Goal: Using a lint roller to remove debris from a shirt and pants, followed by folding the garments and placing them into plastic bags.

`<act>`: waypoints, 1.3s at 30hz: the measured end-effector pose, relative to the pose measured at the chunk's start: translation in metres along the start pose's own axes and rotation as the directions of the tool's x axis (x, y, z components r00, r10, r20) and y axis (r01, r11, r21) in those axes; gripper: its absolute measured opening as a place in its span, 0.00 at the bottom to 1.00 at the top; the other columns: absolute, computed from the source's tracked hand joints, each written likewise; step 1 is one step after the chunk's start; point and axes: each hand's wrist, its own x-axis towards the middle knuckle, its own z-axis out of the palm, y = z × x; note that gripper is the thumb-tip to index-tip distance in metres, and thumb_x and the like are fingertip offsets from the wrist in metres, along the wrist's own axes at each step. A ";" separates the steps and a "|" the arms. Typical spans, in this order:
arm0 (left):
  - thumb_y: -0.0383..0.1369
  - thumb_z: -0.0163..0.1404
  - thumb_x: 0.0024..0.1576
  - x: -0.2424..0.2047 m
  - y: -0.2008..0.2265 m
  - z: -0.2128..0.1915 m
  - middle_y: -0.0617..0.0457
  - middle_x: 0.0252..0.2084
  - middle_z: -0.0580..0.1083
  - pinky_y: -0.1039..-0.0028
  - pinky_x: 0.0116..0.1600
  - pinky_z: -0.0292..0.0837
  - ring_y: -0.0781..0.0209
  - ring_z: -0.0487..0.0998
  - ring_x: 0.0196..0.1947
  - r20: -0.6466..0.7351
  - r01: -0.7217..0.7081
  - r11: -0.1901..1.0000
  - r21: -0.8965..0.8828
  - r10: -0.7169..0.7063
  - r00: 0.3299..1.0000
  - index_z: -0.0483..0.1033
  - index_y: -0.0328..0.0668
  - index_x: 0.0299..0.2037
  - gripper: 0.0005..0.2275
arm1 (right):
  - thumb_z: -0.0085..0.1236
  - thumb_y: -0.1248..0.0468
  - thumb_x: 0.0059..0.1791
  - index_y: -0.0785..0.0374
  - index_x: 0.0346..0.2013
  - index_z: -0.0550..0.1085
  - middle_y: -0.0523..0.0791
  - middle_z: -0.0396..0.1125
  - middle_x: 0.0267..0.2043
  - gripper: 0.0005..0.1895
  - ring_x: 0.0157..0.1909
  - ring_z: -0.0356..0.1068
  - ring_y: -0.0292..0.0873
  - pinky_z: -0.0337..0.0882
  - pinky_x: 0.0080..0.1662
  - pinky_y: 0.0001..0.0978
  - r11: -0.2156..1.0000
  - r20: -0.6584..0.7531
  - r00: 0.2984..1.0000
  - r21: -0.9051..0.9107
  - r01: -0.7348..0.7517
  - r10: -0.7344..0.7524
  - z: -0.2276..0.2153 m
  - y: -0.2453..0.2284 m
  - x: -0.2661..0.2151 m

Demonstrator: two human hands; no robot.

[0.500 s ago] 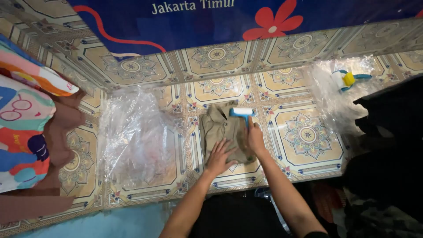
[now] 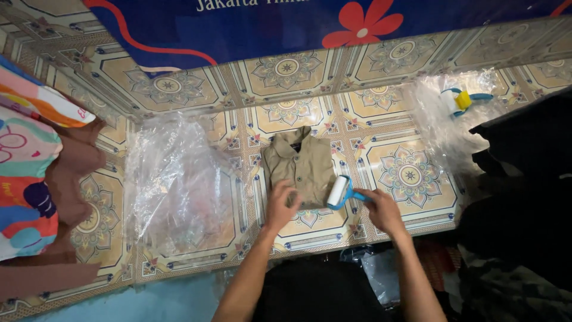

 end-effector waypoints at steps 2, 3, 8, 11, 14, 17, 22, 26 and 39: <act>0.41 0.55 0.59 0.004 -0.038 0.003 0.59 0.55 0.70 0.62 0.62 0.69 0.54 0.73 0.60 -0.196 0.060 0.998 0.025 -0.054 0.979 0.78 0.53 0.44 0.08 | 0.55 0.66 0.49 0.35 0.58 0.75 0.52 0.74 0.44 0.26 0.49 0.74 0.64 0.74 0.53 0.53 0.999 0.003 0.999 0.013 0.034 -0.034 -0.004 -0.014 0.009; 0.38 0.55 0.58 0.005 -0.058 0.004 0.61 0.49 0.72 0.67 0.55 0.74 0.58 0.78 0.52 -0.387 0.123 0.992 0.037 -0.099 0.917 0.78 0.55 0.43 0.06 | 0.55 0.68 0.49 0.35 0.56 0.77 0.52 0.74 0.43 0.25 0.50 0.74 0.63 0.73 0.53 0.53 0.997 0.006 0.998 0.025 0.068 -0.069 -0.006 -0.021 0.013; 0.39 0.53 0.60 0.010 -0.101 0.008 0.47 0.48 0.78 0.64 0.53 0.76 0.47 0.79 0.53 -0.235 0.397 0.830 -0.391 -0.507 0.829 0.78 0.49 0.50 0.11 | 0.54 0.72 0.49 0.44 0.57 0.78 0.58 0.73 0.45 0.25 0.51 0.72 0.69 0.71 0.54 0.58 0.932 -0.022 0.984 0.315 0.177 -0.180 0.040 -0.066 0.044; 0.39 0.52 0.60 0.014 -0.133 0.015 0.44 0.50 0.78 0.66 0.52 0.78 0.48 0.81 0.51 -0.081 0.504 0.706 -0.498 -0.616 0.783 0.79 0.47 0.52 0.13 | 0.52 0.73 0.51 0.43 0.57 0.78 0.56 0.73 0.45 0.25 0.51 0.73 0.65 0.71 0.55 0.55 0.936 -0.019 0.979 0.289 0.198 -0.202 0.050 -0.052 0.060; 0.38 0.51 0.59 0.012 -0.127 0.000 0.46 0.48 0.79 0.69 0.47 0.81 0.53 0.83 0.46 -0.023 0.536 0.634 -0.558 -0.657 0.753 0.80 0.48 0.52 0.13 | 0.52 0.73 0.51 0.42 0.57 0.78 0.53 0.74 0.44 0.25 0.51 0.73 0.62 0.71 0.55 0.54 0.973 -0.021 0.984 0.145 0.177 -0.176 0.040 -0.003 0.069; 0.36 0.50 0.59 0.010 -0.107 -0.021 0.47 0.46 0.79 0.71 0.43 0.81 0.56 0.84 0.42 -0.047 0.525 0.615 -0.589 -0.675 0.737 0.80 0.48 0.53 0.13 | 0.50 0.73 0.52 0.37 0.57 0.78 0.51 0.74 0.44 0.27 0.50 0.73 0.59 0.71 0.55 0.51 0.995 -0.006 0.995 -0.028 0.099 -0.099 0.015 0.032 0.068; 0.36 0.49 0.62 0.006 -0.067 -0.046 0.39 0.45 0.78 0.69 0.40 0.82 0.52 0.84 0.38 -0.082 0.434 0.564 -0.702 -0.670 0.737 0.78 0.37 0.52 0.13 | 0.53 0.71 0.50 0.31 0.57 0.77 0.46 0.73 0.43 0.29 0.46 0.72 0.55 0.72 0.51 0.46 0.971 -0.115 0.980 -0.194 0.137 -0.161 -0.010 0.030 0.063; 0.35 0.48 0.63 0.005 -0.049 -0.052 0.41 0.44 0.78 0.74 0.35 0.81 0.56 0.84 0.36 -0.107 0.419 0.578 -0.701 -0.665 0.739 0.77 0.35 0.52 0.13 | 0.50 0.73 0.50 0.43 0.56 0.79 0.54 0.73 0.44 0.25 0.48 0.72 0.61 0.70 0.54 0.51 0.934 -0.093 0.955 0.201 0.296 -0.282 0.024 -0.042 0.067; 0.35 0.47 0.62 0.018 -0.085 -0.035 0.36 0.50 0.78 0.64 0.46 0.83 0.46 0.82 0.47 -0.028 0.506 0.678 -0.533 -0.612 0.791 0.76 0.33 0.56 0.17 | 0.53 0.65 0.45 0.30 0.58 0.76 0.48 0.71 0.50 0.29 0.50 0.75 0.55 0.80 0.46 0.48 0.898 0.107 0.958 -0.331 0.288 -0.268 0.068 -0.093 0.080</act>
